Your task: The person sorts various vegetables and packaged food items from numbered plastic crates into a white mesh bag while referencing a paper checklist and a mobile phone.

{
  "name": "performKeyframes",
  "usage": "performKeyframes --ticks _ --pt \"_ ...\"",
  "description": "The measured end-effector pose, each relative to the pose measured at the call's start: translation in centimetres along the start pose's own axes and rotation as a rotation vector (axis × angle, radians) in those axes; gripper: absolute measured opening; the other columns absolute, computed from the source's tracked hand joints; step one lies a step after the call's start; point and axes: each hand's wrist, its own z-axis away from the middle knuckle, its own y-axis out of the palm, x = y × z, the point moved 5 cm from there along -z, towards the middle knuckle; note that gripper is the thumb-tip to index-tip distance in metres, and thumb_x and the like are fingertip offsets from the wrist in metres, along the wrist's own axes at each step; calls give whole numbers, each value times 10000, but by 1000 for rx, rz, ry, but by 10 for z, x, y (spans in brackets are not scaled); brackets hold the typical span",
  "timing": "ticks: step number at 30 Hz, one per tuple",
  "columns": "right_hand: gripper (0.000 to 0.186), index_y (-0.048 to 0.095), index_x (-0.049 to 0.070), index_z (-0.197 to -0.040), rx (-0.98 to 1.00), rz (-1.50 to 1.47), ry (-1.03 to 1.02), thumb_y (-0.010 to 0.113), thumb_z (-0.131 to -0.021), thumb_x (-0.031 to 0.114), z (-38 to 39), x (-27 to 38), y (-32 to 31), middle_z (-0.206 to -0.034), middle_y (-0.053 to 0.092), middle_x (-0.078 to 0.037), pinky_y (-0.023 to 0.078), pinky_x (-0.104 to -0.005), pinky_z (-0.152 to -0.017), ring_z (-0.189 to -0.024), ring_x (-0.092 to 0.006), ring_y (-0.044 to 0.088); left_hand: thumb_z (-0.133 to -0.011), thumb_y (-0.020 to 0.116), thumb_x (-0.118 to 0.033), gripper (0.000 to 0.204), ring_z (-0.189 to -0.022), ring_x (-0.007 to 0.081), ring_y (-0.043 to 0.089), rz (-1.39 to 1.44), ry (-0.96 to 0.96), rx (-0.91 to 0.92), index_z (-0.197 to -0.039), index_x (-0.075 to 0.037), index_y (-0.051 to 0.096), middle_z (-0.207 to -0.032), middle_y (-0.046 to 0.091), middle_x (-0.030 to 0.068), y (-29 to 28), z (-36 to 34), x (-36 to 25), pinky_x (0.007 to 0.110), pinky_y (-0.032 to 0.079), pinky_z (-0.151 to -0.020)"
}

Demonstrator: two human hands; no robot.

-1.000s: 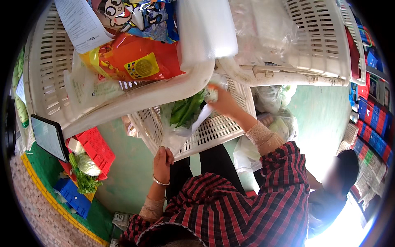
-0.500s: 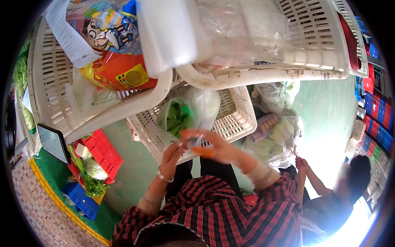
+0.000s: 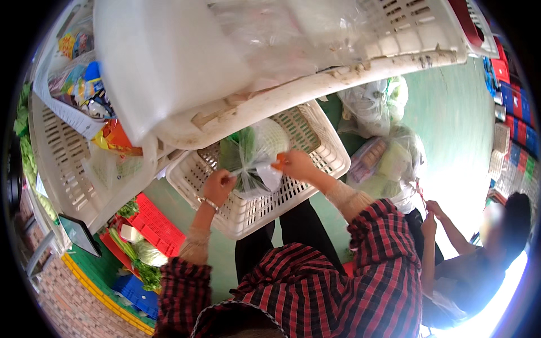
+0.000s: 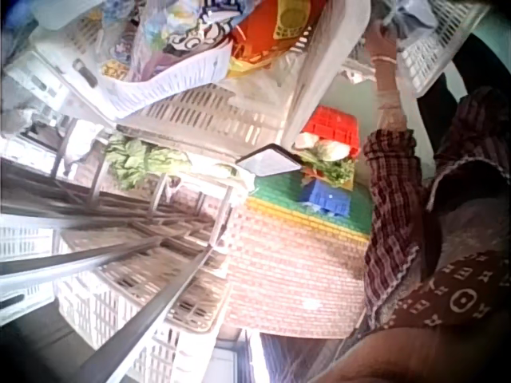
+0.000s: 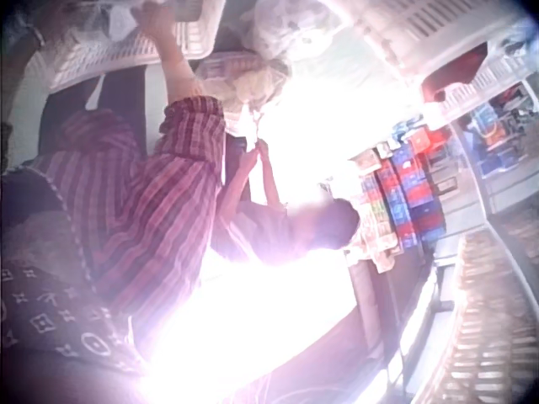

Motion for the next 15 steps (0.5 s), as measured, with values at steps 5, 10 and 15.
performKeyframes --ticks 5,10,15 --pt "226 596 -31 -786 -475 -1521 513 545 -802 189 -53 -58 66 -730 592 -96 437 -340 -782 -721 -206 547 -699 594 -177 107 -413 168 362 1801 -994 -398 -695 -75 561 -528 428 16 56 29 83 285 323 -379" --pt "275 550 -51 -1019 -391 -1765 114 468 -808 106 -8 52 -2 -905 588 -98 444 -320 -773 -758 -208 571 -792 486 -131 203 -502 111 363 2092 -742 -396 -933 -12 571 -588 420 1 18 1 -33 211 318 -468" --pt "542 426 58 -1251 10 -314 -97 533 -726 141 0 89 -17 -942 599 -173 453 -328 -726 -780 -298 591 -874 400 -196 279 -526 98 366 1699 -511 78 -1006 -3 551 -630 454 2 24 10 -44 194 286 -515"
